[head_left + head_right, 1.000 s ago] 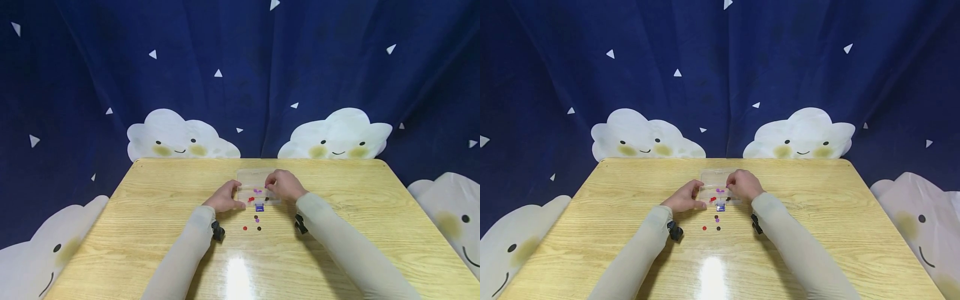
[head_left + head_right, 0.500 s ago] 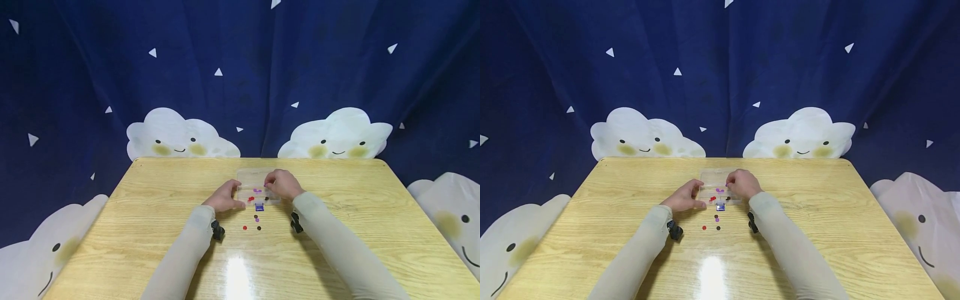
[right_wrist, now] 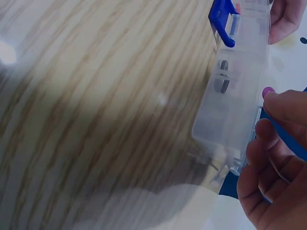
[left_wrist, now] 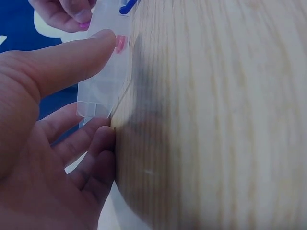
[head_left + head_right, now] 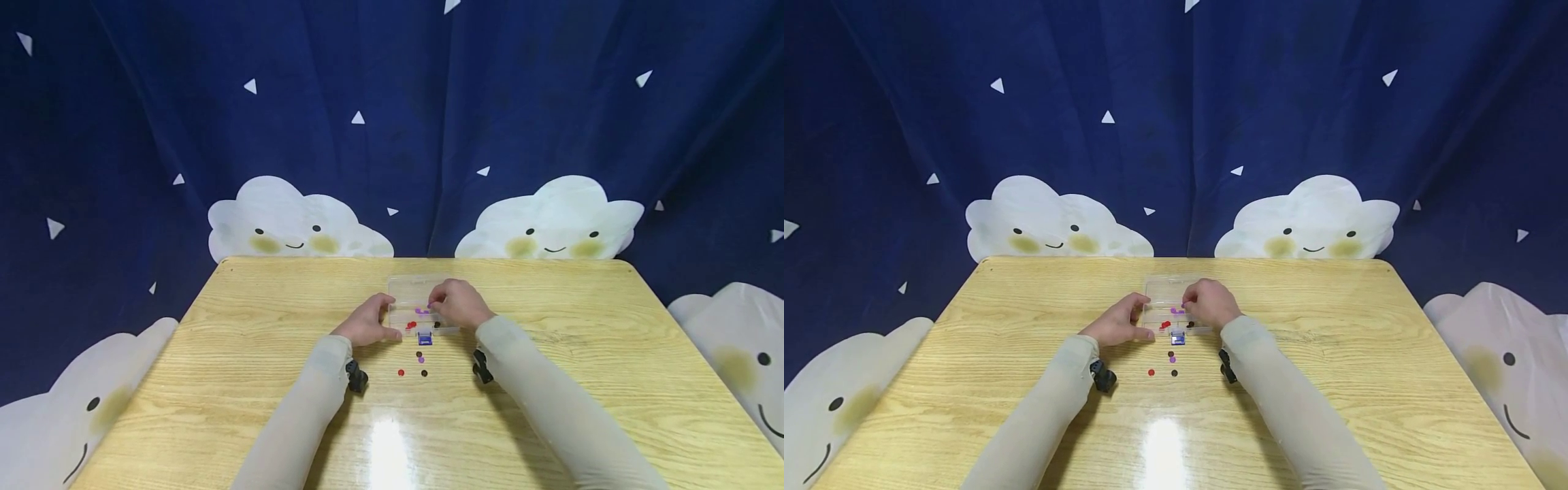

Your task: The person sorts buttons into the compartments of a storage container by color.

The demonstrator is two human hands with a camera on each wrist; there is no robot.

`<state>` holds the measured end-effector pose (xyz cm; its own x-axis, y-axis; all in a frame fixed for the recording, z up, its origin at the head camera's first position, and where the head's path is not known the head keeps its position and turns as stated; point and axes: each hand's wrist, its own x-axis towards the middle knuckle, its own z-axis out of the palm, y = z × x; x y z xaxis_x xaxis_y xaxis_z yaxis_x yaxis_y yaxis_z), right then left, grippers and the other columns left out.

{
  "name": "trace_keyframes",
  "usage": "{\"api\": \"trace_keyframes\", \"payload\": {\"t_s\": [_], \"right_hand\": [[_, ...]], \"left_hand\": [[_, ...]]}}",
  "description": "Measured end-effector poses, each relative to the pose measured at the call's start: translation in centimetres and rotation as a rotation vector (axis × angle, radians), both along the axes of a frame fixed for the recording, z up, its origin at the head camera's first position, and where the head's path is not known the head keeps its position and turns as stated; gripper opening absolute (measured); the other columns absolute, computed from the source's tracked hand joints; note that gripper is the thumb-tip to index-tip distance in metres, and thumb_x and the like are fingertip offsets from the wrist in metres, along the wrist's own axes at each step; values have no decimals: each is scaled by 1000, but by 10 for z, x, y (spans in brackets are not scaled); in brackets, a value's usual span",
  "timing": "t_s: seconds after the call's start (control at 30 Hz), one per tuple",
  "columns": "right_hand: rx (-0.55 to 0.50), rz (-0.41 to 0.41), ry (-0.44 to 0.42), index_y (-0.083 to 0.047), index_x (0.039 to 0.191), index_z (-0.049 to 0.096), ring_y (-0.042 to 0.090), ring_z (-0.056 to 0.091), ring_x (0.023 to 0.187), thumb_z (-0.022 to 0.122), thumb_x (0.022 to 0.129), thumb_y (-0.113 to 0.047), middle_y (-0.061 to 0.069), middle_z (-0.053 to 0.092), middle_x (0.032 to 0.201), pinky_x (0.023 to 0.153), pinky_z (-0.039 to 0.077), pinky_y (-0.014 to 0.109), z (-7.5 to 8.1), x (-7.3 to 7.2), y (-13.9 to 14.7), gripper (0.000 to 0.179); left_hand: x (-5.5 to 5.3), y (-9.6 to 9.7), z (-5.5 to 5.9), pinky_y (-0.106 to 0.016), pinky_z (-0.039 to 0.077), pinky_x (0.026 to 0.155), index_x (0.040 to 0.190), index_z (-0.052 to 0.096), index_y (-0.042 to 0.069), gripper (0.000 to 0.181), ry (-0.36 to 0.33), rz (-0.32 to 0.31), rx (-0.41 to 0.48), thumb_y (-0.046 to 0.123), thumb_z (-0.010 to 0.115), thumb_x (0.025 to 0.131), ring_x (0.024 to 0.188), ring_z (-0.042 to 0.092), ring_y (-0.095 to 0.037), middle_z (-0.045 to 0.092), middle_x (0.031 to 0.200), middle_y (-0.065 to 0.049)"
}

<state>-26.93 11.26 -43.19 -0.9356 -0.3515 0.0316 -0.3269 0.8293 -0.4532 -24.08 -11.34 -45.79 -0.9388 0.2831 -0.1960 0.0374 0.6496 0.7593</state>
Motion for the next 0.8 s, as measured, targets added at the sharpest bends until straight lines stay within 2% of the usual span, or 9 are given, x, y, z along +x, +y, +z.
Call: {"api": "trace_keyframes", "payload": {"t_s": [0.17,0.53,0.8], "right_hand": [[21,12,20,-13,90,77,17,60,82,70,91,-15,3,70,88,81,52,37,1,0,-2,7],[21,-10,1,-14,89,77,17,60,83,69,91,-15,2,70,89,83,52,37,-2,-2,-2,8],[38,-12,-15,-13,90,77,16,59,83,70,91,-16,3,71,90,82,52,36,-4,-1,-3,8]], "left_hand": [[0,0,1,-45,38,114,147,43,12,79,6,3,-4,23,84,80,134,47,-29,48,145,-14],[-1,0,3,-45,39,113,145,44,11,78,19,0,-1,23,84,79,132,48,-29,49,143,-14],[0,0,2,-46,38,114,144,45,11,77,0,2,20,22,85,79,133,47,-30,49,143,-14]]}}
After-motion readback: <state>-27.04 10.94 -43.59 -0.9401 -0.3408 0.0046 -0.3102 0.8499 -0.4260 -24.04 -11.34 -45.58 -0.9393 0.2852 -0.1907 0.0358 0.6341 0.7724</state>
